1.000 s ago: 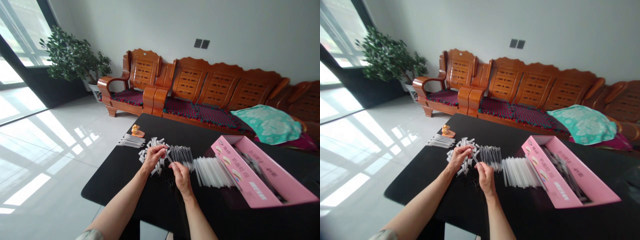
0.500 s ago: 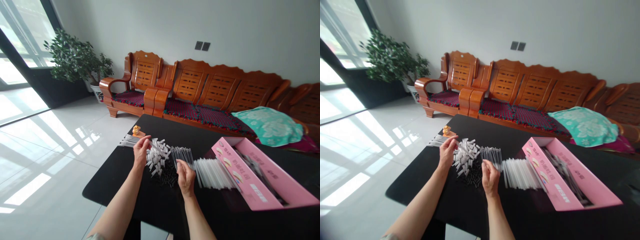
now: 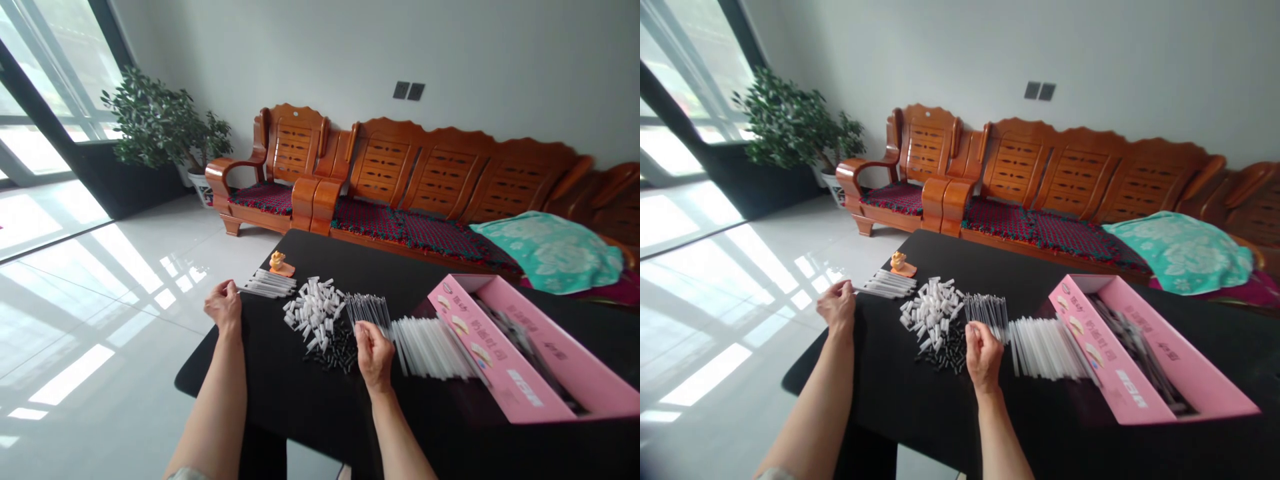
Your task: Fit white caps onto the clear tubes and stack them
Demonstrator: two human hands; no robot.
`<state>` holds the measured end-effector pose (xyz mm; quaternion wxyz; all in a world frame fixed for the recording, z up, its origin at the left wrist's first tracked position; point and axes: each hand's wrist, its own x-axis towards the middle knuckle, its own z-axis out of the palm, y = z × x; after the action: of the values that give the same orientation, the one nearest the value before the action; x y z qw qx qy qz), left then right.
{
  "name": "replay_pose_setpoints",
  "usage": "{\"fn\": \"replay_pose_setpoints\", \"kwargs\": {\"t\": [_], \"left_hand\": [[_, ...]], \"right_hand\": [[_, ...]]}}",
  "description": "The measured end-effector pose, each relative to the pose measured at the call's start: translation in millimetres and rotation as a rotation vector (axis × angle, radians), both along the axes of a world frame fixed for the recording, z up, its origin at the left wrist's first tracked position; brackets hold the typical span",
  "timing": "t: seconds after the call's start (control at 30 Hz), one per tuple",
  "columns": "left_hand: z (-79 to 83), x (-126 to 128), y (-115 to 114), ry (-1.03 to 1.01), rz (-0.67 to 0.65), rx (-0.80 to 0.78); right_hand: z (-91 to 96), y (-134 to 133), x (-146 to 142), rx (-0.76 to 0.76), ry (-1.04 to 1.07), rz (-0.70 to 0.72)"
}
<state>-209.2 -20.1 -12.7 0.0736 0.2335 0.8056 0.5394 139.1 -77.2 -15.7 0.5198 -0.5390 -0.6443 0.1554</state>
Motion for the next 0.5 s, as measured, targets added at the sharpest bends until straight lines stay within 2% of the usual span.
{"fn": "replay_pose_setpoints", "kwargs": {"t": [0.2,0.37,0.5], "left_hand": [[-5.3,5.6,0.2,0.088,-0.077,-0.081],[-11.1,4.7,4.3,0.12,-0.081,-0.102],[-10.5,7.4,5.3,0.134,-0.051,-0.096]], "right_hand": [[0.4,0.3,1.2,0.016,-0.018,-0.003],[-2.1,-1.3,-1.0,0.031,-0.032,-0.016],[-1.2,-0.2,-0.7,0.057,-0.03,-0.096]]}}
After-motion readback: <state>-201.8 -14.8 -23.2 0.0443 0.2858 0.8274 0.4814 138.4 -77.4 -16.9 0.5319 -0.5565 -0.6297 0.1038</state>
